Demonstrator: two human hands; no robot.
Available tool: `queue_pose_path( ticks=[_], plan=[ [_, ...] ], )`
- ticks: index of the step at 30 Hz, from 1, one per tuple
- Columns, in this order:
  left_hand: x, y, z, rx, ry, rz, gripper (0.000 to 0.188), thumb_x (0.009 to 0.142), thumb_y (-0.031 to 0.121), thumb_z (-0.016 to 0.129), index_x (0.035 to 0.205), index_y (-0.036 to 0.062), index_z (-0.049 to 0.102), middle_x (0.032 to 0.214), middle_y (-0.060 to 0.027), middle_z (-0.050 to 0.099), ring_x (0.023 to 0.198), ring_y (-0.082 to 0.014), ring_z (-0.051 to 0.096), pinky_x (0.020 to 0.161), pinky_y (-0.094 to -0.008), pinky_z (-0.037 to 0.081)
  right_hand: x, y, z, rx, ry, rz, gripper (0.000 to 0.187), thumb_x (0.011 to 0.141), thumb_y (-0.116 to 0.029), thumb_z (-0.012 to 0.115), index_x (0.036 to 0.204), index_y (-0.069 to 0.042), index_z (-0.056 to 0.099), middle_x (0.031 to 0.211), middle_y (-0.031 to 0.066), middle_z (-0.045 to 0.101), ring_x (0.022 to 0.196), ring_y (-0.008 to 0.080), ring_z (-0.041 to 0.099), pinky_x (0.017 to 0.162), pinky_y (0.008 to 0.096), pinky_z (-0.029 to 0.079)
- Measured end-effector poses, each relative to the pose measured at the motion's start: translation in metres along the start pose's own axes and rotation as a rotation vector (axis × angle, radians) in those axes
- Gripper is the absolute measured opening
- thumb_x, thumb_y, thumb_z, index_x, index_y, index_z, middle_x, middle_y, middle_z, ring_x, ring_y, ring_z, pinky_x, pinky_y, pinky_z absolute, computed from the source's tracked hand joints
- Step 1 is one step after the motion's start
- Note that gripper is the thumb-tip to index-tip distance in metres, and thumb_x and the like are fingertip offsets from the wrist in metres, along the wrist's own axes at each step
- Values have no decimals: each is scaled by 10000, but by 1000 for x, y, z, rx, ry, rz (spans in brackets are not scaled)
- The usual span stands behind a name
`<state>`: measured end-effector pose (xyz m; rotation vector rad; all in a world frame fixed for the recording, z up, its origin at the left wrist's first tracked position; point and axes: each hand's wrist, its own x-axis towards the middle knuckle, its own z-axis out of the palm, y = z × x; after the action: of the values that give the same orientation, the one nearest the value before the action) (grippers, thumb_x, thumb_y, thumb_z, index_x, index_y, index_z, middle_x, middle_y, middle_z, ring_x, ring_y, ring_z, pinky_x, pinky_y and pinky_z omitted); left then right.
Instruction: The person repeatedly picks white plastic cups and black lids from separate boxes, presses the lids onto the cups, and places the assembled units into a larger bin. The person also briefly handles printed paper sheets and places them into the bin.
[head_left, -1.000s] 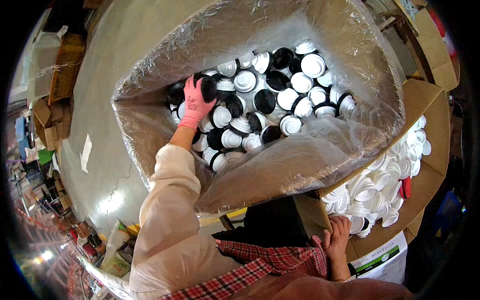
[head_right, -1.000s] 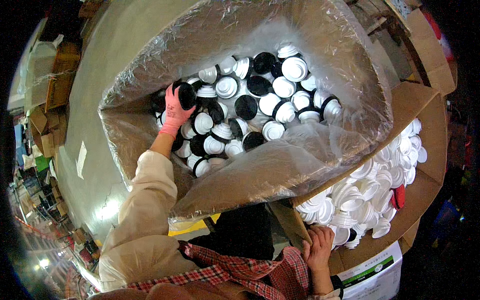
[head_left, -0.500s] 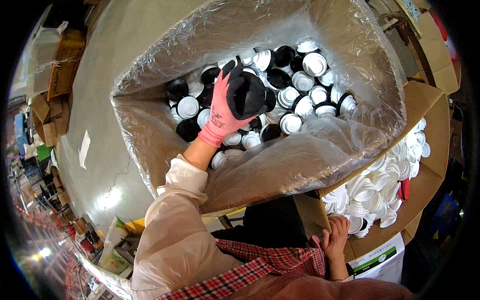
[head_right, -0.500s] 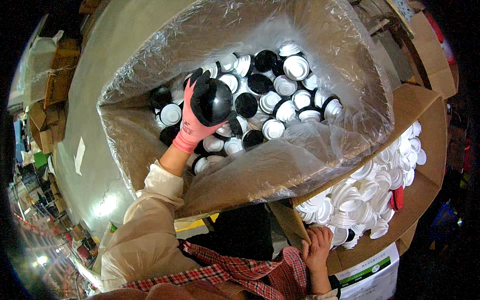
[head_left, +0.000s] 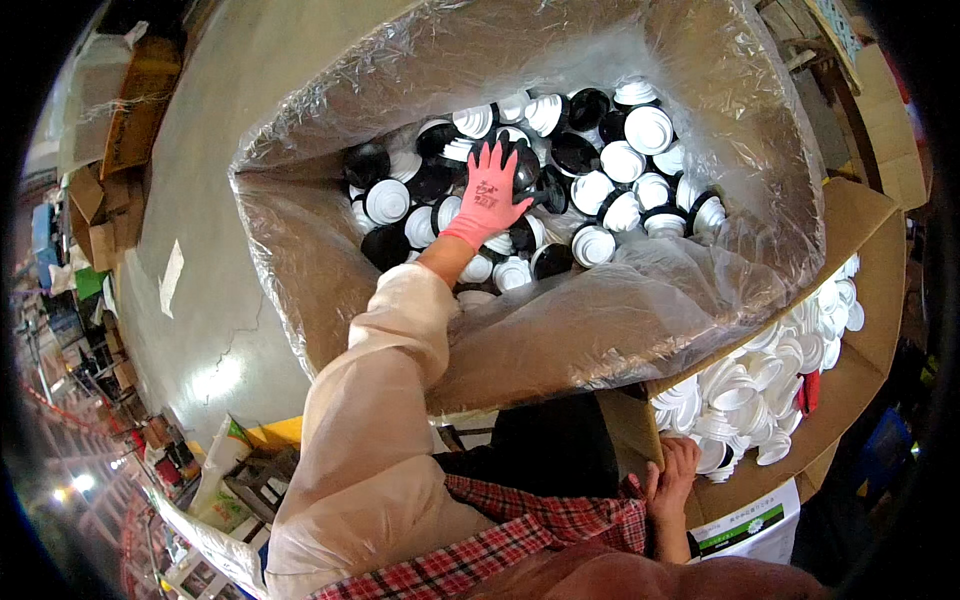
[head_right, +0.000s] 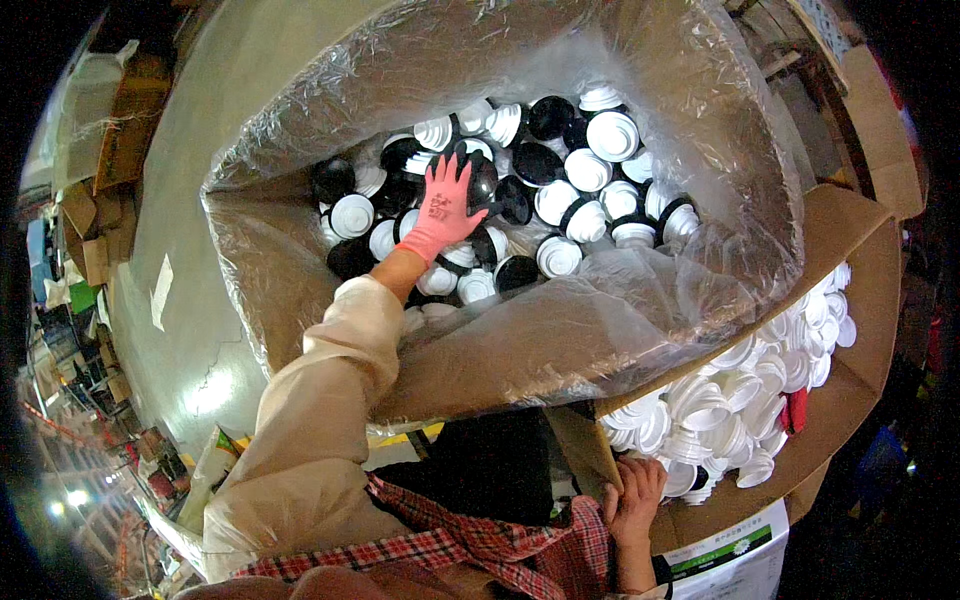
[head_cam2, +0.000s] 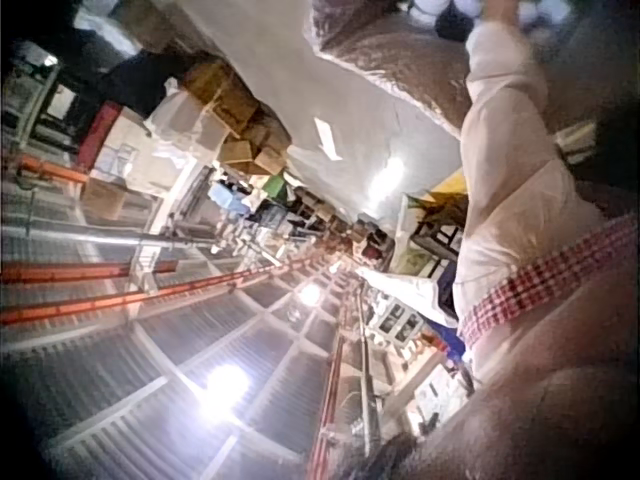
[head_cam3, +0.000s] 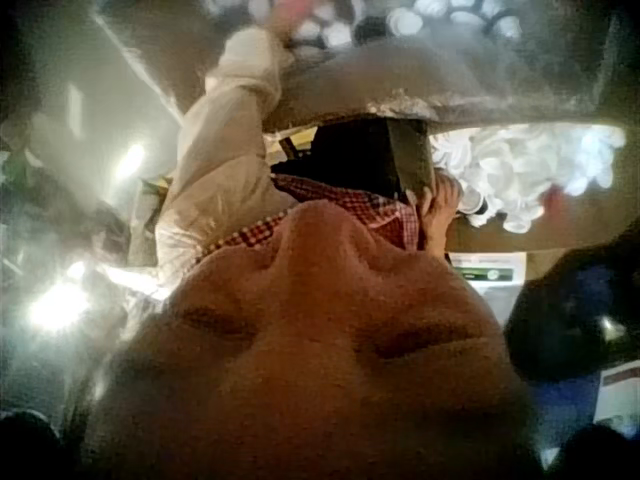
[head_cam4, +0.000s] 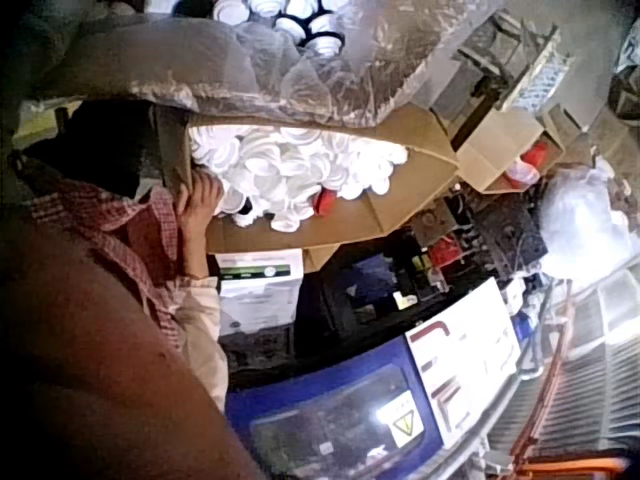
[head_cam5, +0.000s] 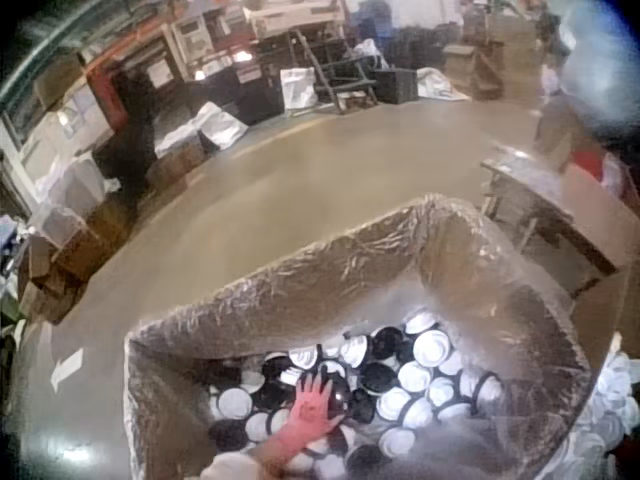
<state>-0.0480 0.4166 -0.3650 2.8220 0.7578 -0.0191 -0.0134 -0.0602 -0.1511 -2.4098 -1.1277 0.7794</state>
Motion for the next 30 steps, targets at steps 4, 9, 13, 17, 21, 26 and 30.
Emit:
queue_pose_path(
  ticks=[4,9,13,17,21,26,30],
  plan=[
    [-29,-44,-43,157,171,-226,724,690,354,744,1278,30,472,1353,-231,423,1299,-432,337,1090,-571,217,-3,0,2,5,11,29,304,820,-232,559,1006,7,592,1034,157,597,1010,361,523,969,516,334],
    [-84,-107,-48,281,-20,-642,816,669,406,793,1315,57,435,1302,-209,435,1230,-386,407,971,-524,373,-1,5,-1,25,15,-3,303,776,-180,605,1012,11,602,1039,153,604,1019,355,529,981,512,335],
    [-66,-61,-58,287,148,-385,807,611,367,830,1281,91,474,1211,-187,446,1136,-362,422,943,-501,341,-4,5,1,-5,31,-7,301,762,-168,629,1006,6,604,1033,143,607,1010,337,538,961,504,351],
    [-6,-14,-45,105,259,-119,753,584,334,843,1238,131,531,1209,-180,455,1125,-363,420,916,-496,334,-5,9,1,19,18,-13,301,763,-177,630,1003,3,606,1021,134,613,1002,326,544,956,502,351],
    [48,39,-24,51,240,183,689,603,299,824,1218,150,550,1222,-182,476,1160,-354,434,959,-513,333,-5,9,1,1,9,0,323,757,-203,638,1008,-2,609,1023,134,615,1002,320,547,956,503,347],
    [60,48,20,202,149,307,709,633,317,803,1245,105,514,1251,-189,470,1231,-379,396,1009,-589,286,-5,12,2,7,13,-18,324,746,-215,652,996,-12,619,1011,131,616,982,317,552,953,503,350],
    [40,50,9,245,-46,391,724,671,319,781,1264,44,472,1309,-169,444,1257,-378,384,1018,-597,302,-7,13,2,9,28,-16,320,736,-211,673,987,-19,621,1009,123,617,974,308,557,957,501,354]
  ],
)
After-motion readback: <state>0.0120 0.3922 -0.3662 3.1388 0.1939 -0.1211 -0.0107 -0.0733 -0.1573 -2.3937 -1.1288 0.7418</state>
